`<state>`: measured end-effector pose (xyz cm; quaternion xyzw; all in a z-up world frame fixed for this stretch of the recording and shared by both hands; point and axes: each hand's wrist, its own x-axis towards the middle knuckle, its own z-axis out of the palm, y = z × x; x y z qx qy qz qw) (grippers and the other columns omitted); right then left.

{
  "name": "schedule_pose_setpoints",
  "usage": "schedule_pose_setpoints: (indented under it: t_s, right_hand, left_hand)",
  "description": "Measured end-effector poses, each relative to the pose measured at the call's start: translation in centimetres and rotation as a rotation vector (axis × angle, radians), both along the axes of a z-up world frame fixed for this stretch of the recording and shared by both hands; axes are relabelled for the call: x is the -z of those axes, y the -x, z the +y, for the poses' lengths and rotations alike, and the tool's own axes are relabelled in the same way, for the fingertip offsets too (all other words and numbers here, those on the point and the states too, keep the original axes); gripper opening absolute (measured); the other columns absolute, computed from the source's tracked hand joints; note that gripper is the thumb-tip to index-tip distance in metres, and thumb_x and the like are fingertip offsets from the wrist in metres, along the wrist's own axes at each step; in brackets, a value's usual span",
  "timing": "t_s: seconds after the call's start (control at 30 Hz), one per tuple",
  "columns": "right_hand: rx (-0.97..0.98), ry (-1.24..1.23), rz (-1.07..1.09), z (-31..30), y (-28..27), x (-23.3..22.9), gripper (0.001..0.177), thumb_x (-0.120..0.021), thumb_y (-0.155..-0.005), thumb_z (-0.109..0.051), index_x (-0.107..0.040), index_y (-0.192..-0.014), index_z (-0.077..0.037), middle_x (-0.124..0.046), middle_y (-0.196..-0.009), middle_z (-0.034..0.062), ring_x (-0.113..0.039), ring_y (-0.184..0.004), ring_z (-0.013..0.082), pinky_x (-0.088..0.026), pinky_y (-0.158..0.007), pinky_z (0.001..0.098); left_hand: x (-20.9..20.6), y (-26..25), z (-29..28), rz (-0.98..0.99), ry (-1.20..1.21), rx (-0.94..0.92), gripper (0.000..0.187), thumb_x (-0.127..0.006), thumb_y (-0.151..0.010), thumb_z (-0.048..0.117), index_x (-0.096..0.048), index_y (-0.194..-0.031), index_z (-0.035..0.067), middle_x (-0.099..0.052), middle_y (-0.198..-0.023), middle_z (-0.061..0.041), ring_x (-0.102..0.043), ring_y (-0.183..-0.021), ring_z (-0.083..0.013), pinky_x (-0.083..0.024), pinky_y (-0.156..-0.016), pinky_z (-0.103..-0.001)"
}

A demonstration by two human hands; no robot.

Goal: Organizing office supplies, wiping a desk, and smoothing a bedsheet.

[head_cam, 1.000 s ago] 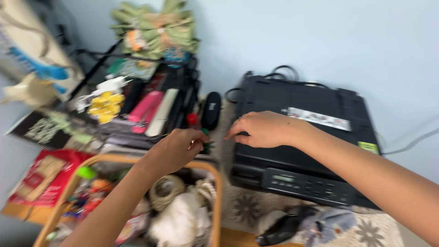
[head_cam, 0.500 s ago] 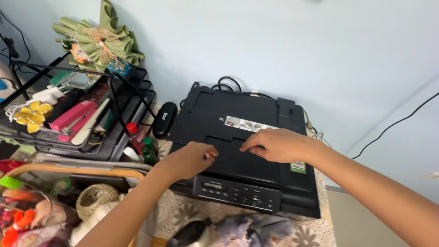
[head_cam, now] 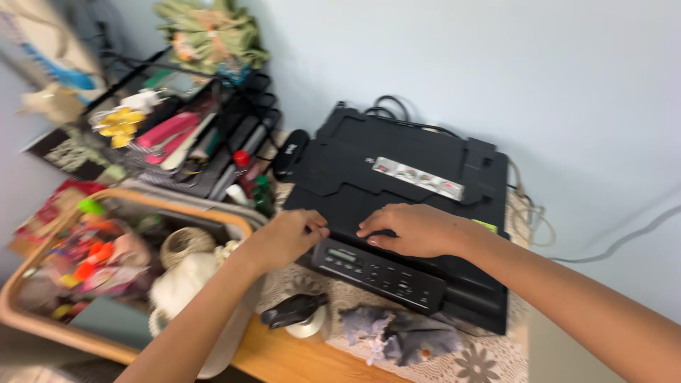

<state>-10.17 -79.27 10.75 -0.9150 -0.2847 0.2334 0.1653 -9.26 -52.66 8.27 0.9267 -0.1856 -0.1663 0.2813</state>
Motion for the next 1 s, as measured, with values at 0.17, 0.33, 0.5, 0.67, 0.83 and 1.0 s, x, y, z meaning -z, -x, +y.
schedule_pose_setpoints:
  t_s: [0.17,0.33,0.5,0.67,0.83,1.0]
  right_hand:
    - [-0.147,-0.105,-0.079,6.8,-1.0,-1.2,0.042,-0.053,-0.099,-0.040,-0.062,-0.133,-0.019,-0.058,-0.143,-0.0014,-0.052,-0.134,0.0228,-0.045,-0.107,0.0397]
    - [-0.211,-0.163,-0.097,15.3,-2.1,-0.9,0.047,-0.056,-0.097,-0.040,-0.060,-0.136,-0.014,-0.059,-0.140,0.0065,-0.056,-0.129,0.0284,-0.046,-0.105,0.0421]
    - [-0.228,-0.155,-0.140,22.9,-4.3,2.4,0.052,-0.058,-0.096,-0.036,-0.054,-0.141,-0.009,-0.059,-0.138,0.0129,-0.060,-0.126,0.0296,-0.048,-0.105,0.0406]
    - [-0.261,-0.200,-0.267,27.0,-7.6,8.6,0.059,-0.062,-0.095,-0.028,-0.046,-0.145,-0.002,-0.051,-0.144,0.0195,-0.051,-0.134,0.0350,-0.043,-0.109,0.0435]
    - [-0.093,-0.028,-0.183,29.5,-8.3,9.9,0.061,-0.057,-0.097,-0.028,-0.039,-0.151,-0.005,-0.043,-0.152,0.0156,-0.050,-0.136,0.0355,-0.044,-0.109,0.0462]
    - [-0.074,0.095,-0.172,30.6,-8.3,10.6,0.061,-0.055,-0.097,-0.030,-0.039,-0.152,-0.009,-0.045,-0.154,0.0122,-0.052,-0.135,0.0323,-0.046,-0.108,0.0478]
  left_hand:
    - [1.4,1.6,7.5,-0.240,0.070,-0.225,0.045,-0.067,-0.091,0.032,-0.066,-0.123,0.001,-0.068,-0.120,-0.020,-0.068,-0.108,-0.0339,-0.052,-0.094,-0.041]
    - [2.5,4.8,16.0,-0.227,-0.026,-0.579,0.060,-0.069,-0.088,0.041,-0.056,-0.137,0.009,-0.054,-0.136,-0.018,-0.053,-0.128,-0.0352,-0.043,-0.107,-0.043]
    - [4.7,8.6,25.4,-0.158,-0.142,-0.790,0.075,-0.070,-0.086,0.047,-0.044,-0.146,0.011,-0.041,-0.148,-0.019,-0.038,-0.137,-0.0419,-0.034,-0.114,-0.049]
    - [10.3,11.3,32.7,-0.162,-0.213,-0.963,0.089,-0.072,-0.084,0.051,-0.035,-0.151,0.005,-0.036,-0.146,-0.028,-0.034,-0.137,-0.0482,-0.030,-0.116,-0.052]
    - [13.6,13.5,36.0,0.065,-0.190,-1.037,0.088,-0.072,-0.086,0.055,-0.044,-0.141,-0.008,-0.050,-0.137,-0.033,-0.053,-0.128,-0.0473,-0.045,-0.109,-0.046]
    - [11.9,14.3,35.7,0.238,-0.107,-1.000,0.073,-0.066,-0.087,0.056,-0.059,-0.133,-0.001,-0.068,-0.123,-0.027,-0.065,-0.121,-0.0383,-0.050,-0.105,-0.043]
